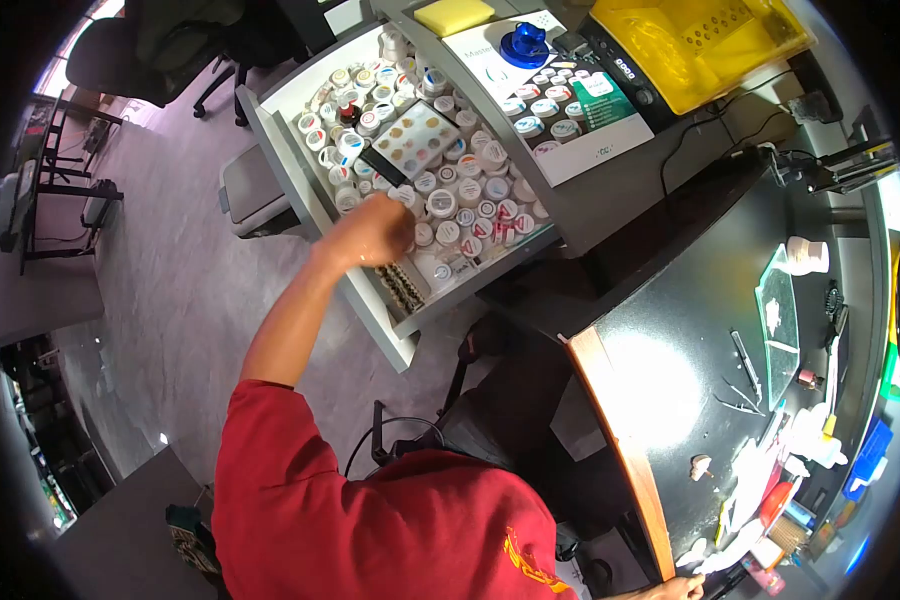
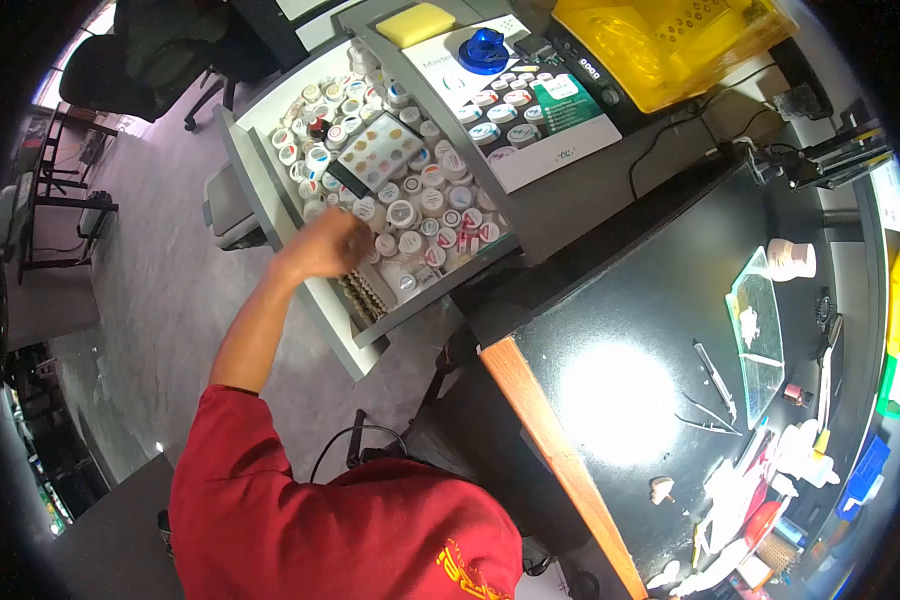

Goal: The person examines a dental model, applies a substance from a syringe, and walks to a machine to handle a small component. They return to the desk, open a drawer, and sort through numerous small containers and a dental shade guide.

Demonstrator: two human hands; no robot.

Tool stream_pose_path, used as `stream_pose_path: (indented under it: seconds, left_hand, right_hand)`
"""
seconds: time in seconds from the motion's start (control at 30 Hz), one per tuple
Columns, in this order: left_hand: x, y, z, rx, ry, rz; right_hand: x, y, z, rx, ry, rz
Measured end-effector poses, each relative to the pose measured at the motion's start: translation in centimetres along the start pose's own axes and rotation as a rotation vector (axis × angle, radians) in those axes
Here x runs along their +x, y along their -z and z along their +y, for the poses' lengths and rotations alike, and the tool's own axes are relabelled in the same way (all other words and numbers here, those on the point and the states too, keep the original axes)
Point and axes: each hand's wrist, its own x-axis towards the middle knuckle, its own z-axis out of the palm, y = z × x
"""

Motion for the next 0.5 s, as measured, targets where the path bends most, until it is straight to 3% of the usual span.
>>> stream_pose_path:
  seconds: [0.1,0.2,0.33,0.5]
  left_hand:
    - [1.6,3.5,-1.0,-0.073,0.254,0.204]
    - [5.2,2.6,-3.2,0.223,0.311,0.499]
    - [10.0,2.1,-3.7,0.13,0.5,0.265]
    - [11.1,0.7,-5.0,0.19,0.471,0.316]
  right_hand:
    - [-0.1,0.2,-1.4,-0.06,0.02,0.008]
    - [-0.2,0.0,-1.5,-0.07,0.045,0.027]
    - [-0.4,0.0,-0.7,-0.012,0.002,0.023]
    - [-0.2,0.1,-0.3,-0.024,0.095,0.006]
